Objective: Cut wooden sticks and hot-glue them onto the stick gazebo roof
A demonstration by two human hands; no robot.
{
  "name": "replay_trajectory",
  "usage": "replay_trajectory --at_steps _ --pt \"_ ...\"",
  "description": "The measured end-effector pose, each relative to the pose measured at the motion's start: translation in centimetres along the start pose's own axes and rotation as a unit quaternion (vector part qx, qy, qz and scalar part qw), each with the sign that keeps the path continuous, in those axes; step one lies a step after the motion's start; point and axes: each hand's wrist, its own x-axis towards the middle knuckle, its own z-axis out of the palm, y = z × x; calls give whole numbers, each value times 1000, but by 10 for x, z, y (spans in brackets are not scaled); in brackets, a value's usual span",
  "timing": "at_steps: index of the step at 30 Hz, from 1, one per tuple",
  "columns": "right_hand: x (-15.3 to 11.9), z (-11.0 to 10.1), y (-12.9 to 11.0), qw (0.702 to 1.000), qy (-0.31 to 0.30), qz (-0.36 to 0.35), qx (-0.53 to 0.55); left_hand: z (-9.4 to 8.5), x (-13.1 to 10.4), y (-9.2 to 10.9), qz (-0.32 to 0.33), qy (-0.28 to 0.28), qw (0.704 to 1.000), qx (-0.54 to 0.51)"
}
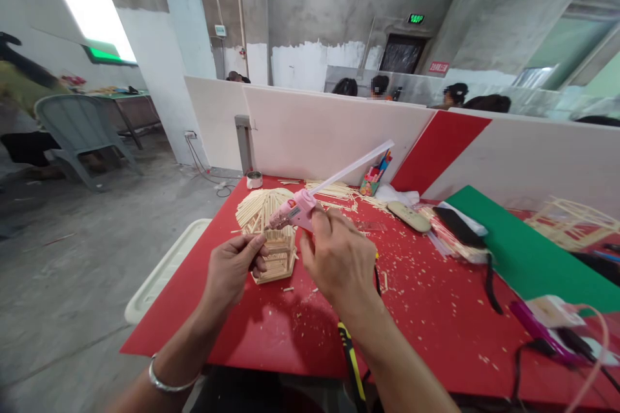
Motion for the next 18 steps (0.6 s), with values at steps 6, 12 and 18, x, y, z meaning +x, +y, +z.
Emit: replay_trajectory --at_steps 6,12,18 --pt "0 1 -1 1000 -13 19 -11 -1 3 2 -25 1 999 -23" --pt "1 3 -4 998 -3 62 -12 0 2 5 -41 -11 999 -29" --pt "8 10 -12 996 -7 85 25 -1 2 4 -39 -16 999 -26"
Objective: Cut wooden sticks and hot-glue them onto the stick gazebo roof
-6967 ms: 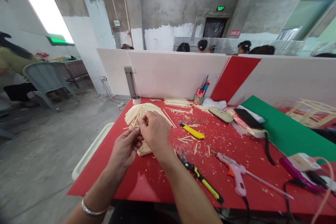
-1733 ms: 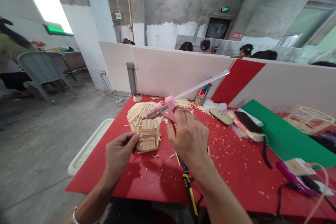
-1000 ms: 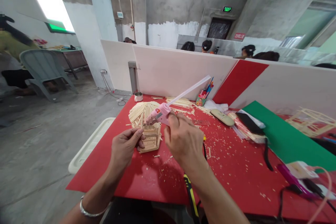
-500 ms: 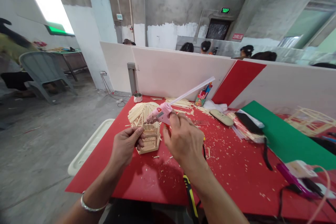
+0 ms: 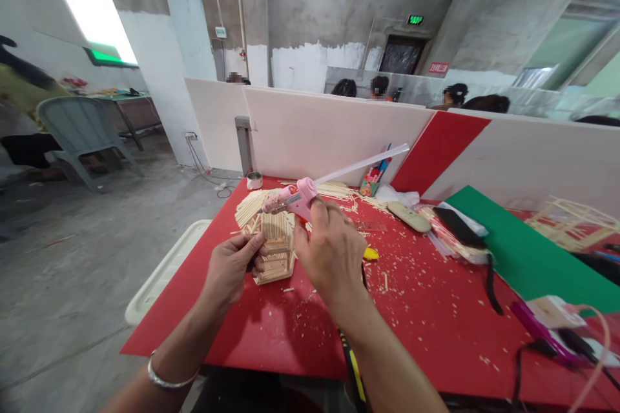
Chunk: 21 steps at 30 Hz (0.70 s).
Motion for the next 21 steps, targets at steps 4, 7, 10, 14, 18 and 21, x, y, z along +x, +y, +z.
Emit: replay_trajectory --at_steps 4,7,10,14,18,21 --pt "1 7 -2 1000 -12 10 1 -1 0 0 -3 4 1000 4" --pt "0 10 -2 1000 -16 18 5 -2 0 0 -3 3 1000 2" --pt "-1 12 -1 1000 -17 22 5 -3 0 0 -1 -2 1000 9" --pt "-2 12 -1 1000 -17 23 7 -5 -1 0 2 -12 1000 6" --pt "-2 12 -1 999 -21 25 8 -5 -2 1 2 -8 1000 -24" --pt "-2 12 -1 999 -23 26 10 -5 -3 1 2 -11 1000 -28"
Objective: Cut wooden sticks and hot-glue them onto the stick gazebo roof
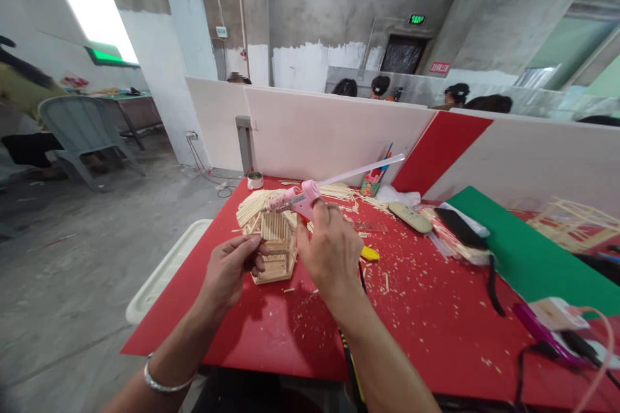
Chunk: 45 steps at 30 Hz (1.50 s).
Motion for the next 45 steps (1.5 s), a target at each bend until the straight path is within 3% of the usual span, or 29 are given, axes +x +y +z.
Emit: replay_trajectory --at_steps 45 --pt "-2 6 -1 1000 21 11 -2 -1 -1 -1 7 15 1000 -3"
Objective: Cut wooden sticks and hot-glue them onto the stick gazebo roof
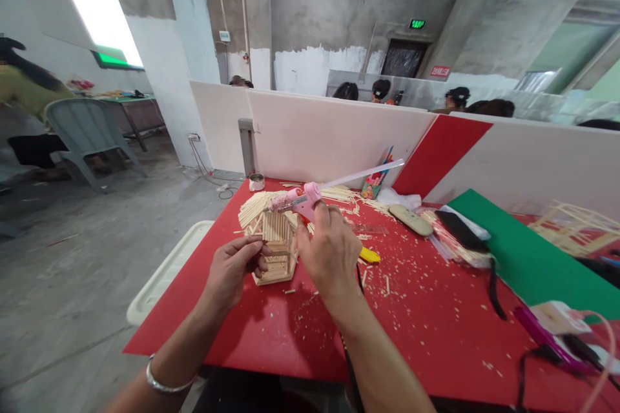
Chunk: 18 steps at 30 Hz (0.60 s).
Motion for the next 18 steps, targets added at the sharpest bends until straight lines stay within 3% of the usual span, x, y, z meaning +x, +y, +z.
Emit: replay_trajectory --at_steps 5,12,18 --pt "-7 2 5 1000 14 12 22 0 -1 1 -2 -6 1000 7" --pt "-17 4 9 998 -34 26 40 1 -1 2 -7 -3 1000 17" --pt "-15 7 8 999 -16 22 39 2 -2 4 -11 -3 1000 20"
